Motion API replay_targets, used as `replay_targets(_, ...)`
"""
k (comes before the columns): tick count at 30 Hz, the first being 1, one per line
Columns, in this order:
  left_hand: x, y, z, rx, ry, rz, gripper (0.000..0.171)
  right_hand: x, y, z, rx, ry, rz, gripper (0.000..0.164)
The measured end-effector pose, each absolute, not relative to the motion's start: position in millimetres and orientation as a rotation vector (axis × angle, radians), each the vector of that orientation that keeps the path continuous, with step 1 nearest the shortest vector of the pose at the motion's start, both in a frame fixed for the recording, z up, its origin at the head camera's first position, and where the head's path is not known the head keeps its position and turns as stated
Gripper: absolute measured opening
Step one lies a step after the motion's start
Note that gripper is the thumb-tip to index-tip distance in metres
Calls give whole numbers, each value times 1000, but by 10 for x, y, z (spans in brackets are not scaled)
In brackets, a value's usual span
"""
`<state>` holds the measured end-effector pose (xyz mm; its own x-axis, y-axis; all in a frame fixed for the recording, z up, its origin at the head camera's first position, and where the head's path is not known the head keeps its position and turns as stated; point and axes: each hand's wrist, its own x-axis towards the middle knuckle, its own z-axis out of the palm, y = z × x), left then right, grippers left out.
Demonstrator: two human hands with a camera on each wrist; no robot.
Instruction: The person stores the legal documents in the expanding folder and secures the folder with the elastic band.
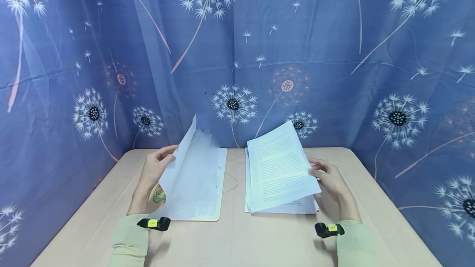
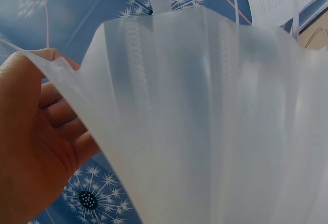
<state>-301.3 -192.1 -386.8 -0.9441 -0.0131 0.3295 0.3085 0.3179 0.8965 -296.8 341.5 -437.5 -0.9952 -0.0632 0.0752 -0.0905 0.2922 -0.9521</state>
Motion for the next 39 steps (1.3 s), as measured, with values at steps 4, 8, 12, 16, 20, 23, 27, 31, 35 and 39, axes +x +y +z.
replay_targets(4,-3017,-1924,-3874,-270,-2307,-1661,40,-2971,3414,-4355,153,-2479,1871,54)
replay_targets(8,-2968,-1905,-3807,-266,-2316,-1677,40,-2960,3414,-4324,149,-2455,1891,54)
replay_targets(12,-2852,-1857,-3660,-253,-2347,-1669,41,-2953,3409,-4295,161,-2420,1921,55)
replay_targets(16,-2925,-1885,-3730,-250,-2344,-1669,40,-2952,3401,-4268,184,-2366,1980,55)
replay_targets(20,-3020,-1928,-3847,-258,-2325,-1662,39,-2950,3386,-4246,201,-2309,2059,49)
replay_targets(23,-3031,-1933,-3875,-270,-2314,-1645,39,-2946,3373,-4238,227,-2256,2120,42)
replay_targets(27,-3037,-1925,-3897,-292,-2319,-1639,40,-2933,3353,-4229,256,-2215,2156,37)
replay_targets(31,-3038,-1918,-3910,-288,-2332,-1641,40,-2915,3318,-4191,259,-2225,2128,40)
replay_targets(35,-3033,-1924,-3915,-285,-2334,-1640,40,-2890,3261,-4110,257,-2250,2062,50)
replay_targets(39,-3034,-1926,-3907,-285,-2326,-1632,40,-2868,3190,-4012,263,-2259,2029,56)
